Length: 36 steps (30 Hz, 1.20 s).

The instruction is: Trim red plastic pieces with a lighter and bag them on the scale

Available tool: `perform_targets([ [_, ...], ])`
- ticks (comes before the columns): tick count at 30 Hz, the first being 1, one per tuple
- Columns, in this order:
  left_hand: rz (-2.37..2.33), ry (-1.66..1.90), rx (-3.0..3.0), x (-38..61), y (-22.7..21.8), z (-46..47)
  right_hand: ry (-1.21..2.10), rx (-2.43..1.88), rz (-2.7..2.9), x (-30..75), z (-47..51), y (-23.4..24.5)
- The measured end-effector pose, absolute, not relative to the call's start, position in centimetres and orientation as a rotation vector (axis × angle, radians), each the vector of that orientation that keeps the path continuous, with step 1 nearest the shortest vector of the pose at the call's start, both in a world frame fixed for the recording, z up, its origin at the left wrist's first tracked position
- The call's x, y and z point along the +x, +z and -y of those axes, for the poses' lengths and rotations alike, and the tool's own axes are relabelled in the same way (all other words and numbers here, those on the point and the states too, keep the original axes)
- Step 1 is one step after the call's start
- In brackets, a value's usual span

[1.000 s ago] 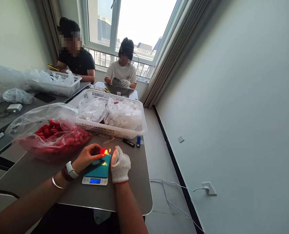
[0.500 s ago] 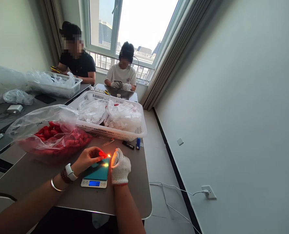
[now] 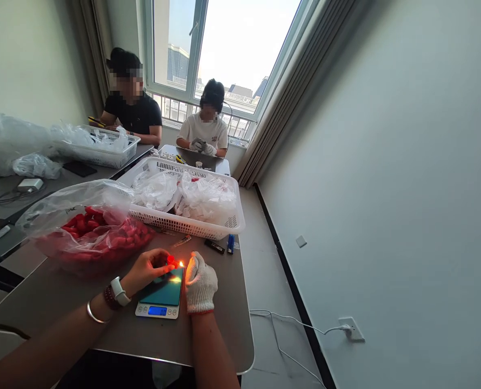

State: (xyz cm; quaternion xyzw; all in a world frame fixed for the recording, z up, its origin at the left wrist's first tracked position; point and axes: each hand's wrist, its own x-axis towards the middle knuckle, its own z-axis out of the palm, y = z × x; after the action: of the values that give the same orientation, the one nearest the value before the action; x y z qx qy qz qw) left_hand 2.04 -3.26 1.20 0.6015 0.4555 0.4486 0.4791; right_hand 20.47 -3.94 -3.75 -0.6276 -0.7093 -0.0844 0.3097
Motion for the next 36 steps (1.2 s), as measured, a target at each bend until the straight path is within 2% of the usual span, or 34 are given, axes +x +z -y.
perform_targets([
  [8,-1.098,1.127,1.465,1.8,0.4,2.8,-0.192,-1.64,1.959,20.5,4.2,-3.4],
  [15,-1.107,1.113,1.481,1.9,1.7,3.2,0.017,-1.669,1.657,20.8,4.0,-3.5],
  [26,-1.173,1.147,1.475,1.6,1.4,2.8,-0.159,-1.732,1.816,20.8,3.6,-2.3],
  [31,-1.214,1.165,1.504,1.6,1.6,2.8,-0.202,-1.364,1.752,20.7,4.4,-0.7],
  [36,-1.229,1.126,1.585,1.6,1.4,2.8,-0.015,-1.089,1.841,19.6,5.5,1.3],
])
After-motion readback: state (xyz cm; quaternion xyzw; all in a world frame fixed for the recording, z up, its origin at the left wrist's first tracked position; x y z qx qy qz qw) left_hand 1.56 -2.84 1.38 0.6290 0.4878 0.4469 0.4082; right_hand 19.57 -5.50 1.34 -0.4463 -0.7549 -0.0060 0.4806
